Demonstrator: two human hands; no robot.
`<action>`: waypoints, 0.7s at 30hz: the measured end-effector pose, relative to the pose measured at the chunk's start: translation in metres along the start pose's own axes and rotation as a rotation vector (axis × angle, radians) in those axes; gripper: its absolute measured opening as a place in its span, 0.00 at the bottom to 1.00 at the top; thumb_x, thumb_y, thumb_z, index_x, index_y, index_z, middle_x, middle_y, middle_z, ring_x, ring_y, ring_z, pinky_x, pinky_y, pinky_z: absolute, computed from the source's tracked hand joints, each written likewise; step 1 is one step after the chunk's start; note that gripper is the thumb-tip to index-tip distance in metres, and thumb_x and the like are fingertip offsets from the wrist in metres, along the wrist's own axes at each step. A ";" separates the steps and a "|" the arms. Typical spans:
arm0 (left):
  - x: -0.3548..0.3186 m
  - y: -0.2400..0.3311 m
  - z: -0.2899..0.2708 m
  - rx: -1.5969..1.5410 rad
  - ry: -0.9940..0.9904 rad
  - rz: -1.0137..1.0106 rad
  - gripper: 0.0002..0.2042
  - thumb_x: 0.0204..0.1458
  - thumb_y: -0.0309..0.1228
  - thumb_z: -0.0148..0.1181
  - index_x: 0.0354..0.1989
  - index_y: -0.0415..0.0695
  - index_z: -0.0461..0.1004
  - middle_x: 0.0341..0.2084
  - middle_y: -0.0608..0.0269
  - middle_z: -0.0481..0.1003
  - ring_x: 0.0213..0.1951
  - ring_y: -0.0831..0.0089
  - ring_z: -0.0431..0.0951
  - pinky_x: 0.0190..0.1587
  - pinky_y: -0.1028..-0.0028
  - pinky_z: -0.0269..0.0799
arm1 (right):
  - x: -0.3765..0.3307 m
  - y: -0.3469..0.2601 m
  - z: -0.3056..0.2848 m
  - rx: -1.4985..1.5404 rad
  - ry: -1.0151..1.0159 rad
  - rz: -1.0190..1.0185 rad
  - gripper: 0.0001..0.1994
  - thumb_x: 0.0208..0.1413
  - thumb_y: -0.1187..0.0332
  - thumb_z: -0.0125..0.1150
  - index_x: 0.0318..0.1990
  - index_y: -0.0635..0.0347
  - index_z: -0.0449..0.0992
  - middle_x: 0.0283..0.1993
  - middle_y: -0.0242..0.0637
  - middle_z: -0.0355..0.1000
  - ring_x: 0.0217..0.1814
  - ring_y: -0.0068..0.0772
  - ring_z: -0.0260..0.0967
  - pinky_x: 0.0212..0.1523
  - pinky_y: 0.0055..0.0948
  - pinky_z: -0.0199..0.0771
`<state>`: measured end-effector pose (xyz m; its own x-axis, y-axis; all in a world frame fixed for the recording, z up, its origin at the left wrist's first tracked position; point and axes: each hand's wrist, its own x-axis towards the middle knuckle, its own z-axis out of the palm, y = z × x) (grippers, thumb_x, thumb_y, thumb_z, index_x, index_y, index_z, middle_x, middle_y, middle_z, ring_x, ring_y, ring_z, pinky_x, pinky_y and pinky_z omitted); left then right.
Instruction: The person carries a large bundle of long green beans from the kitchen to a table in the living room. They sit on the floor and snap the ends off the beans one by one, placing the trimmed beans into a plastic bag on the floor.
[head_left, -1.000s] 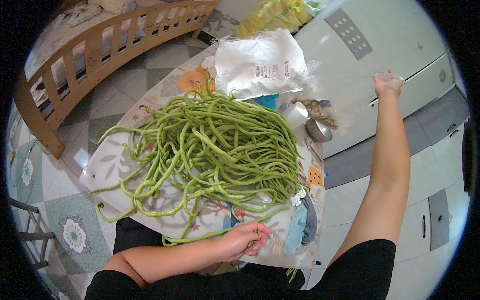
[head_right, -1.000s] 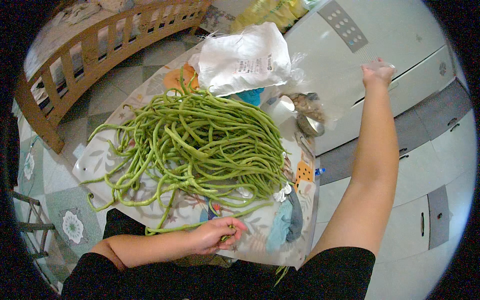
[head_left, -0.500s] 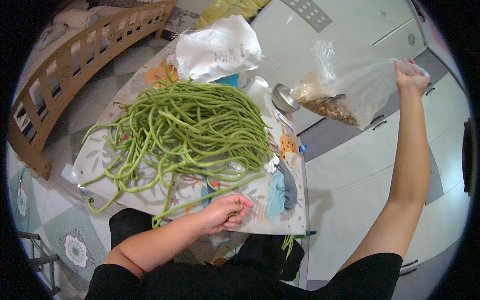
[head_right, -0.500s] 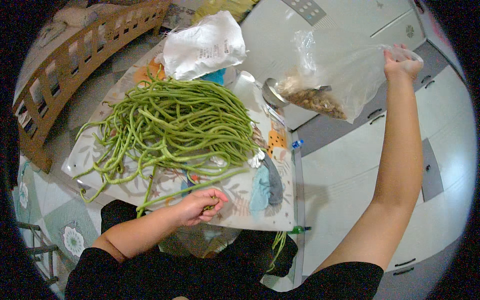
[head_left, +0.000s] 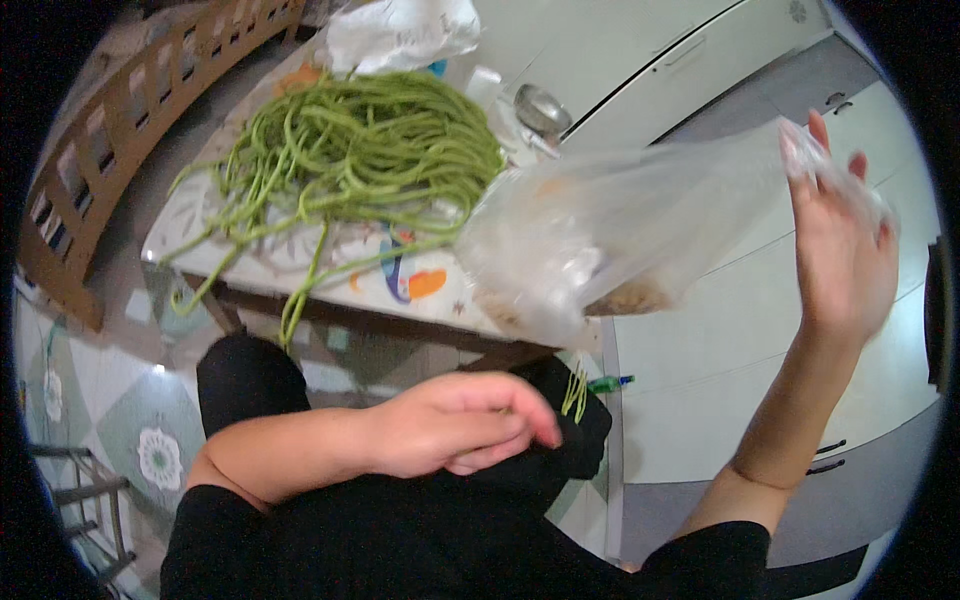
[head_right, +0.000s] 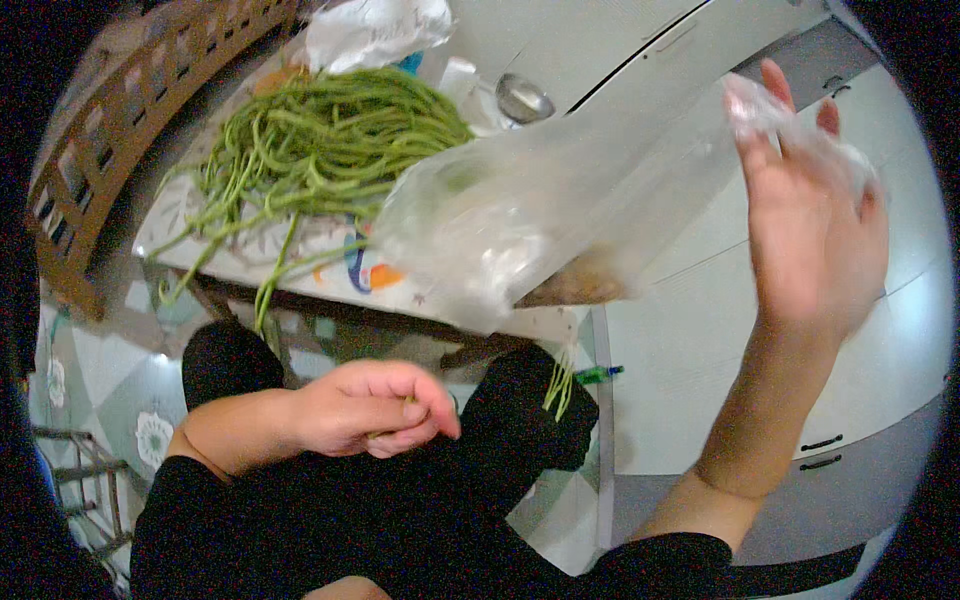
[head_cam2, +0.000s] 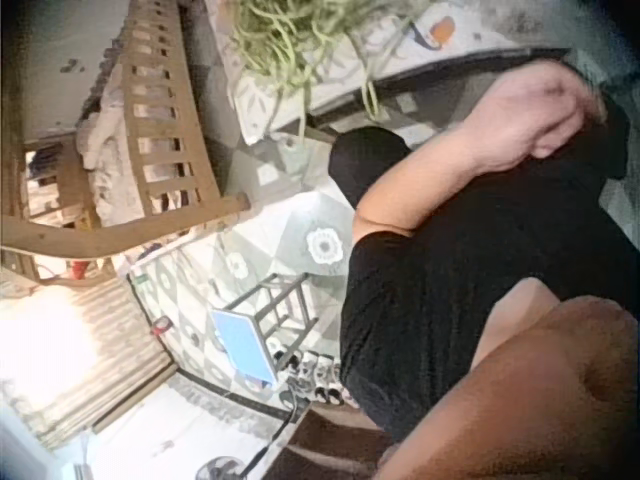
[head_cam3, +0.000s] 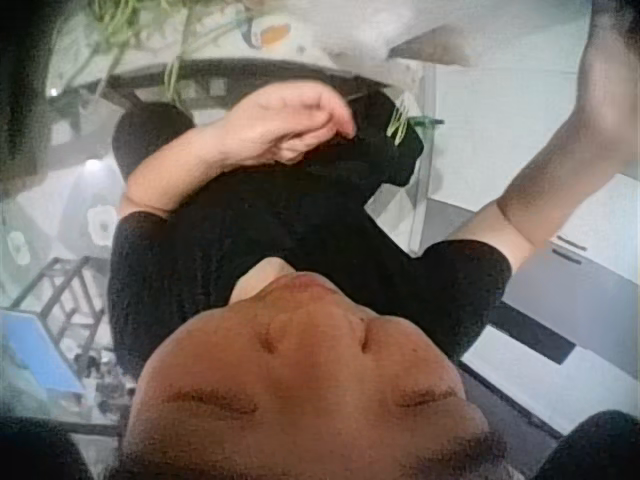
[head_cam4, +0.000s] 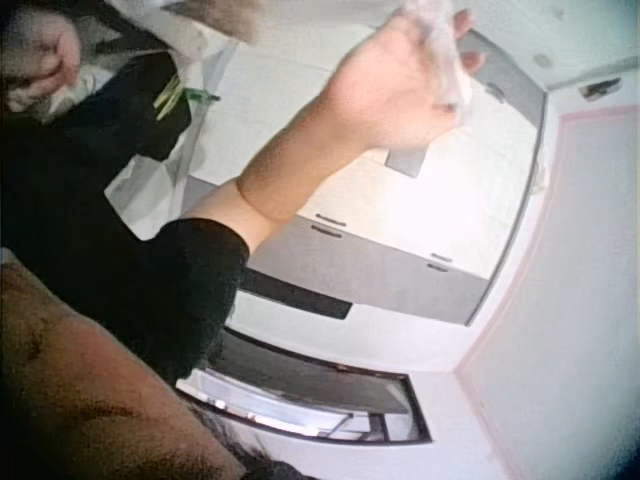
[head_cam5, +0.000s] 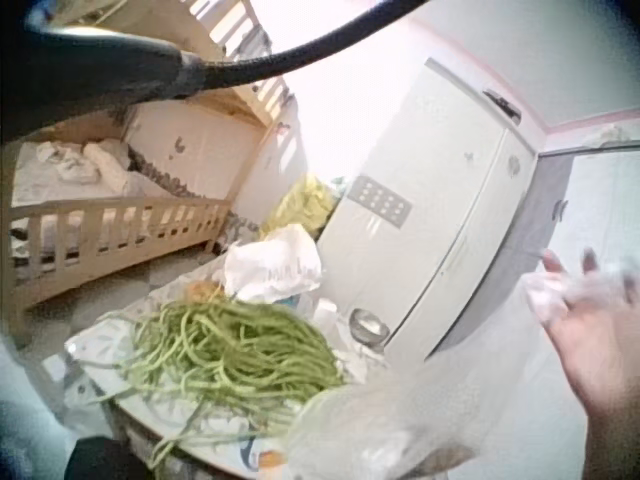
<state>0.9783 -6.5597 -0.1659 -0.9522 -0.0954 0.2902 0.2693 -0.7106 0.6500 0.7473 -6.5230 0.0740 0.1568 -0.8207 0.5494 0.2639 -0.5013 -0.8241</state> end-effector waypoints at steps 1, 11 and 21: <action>-0.001 0.006 0.017 -0.025 0.080 0.024 0.11 0.55 0.32 0.41 0.39 0.39 0.65 0.19 0.69 0.61 0.17 0.84 0.56 0.16 0.84 0.50 | -0.019 0.007 0.011 0.019 0.043 0.008 0.23 0.58 0.58 0.24 0.43 0.73 0.59 0.60 0.62 0.40 0.63 0.58 0.34 0.62 0.52 0.31; -0.030 -0.080 -0.036 0.341 0.750 0.128 0.06 0.51 0.27 0.42 0.31 0.44 0.67 0.20 0.72 0.64 0.22 0.84 0.62 0.23 0.85 0.57 | -0.182 0.144 0.051 0.516 0.481 0.453 0.24 0.55 0.48 0.33 0.39 0.60 0.69 0.54 0.51 0.57 0.56 0.62 0.51 0.54 0.56 0.49; -0.163 -0.247 -0.273 1.531 0.544 -1.162 0.09 0.42 0.31 0.49 0.25 0.39 0.74 0.21 0.52 0.73 0.20 0.62 0.72 0.24 0.68 0.67 | -0.283 0.347 -0.013 0.501 0.644 0.879 0.14 0.56 0.62 0.38 0.40 0.62 0.65 0.46 0.47 0.64 0.51 0.53 0.59 0.48 0.45 0.61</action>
<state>1.0270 -6.5588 -0.5657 -0.5867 -0.4854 -0.6482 -0.8001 0.4710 0.3714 0.7826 -6.4685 -0.3694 0.0020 -0.8870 -0.4618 0.6689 0.3444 -0.6588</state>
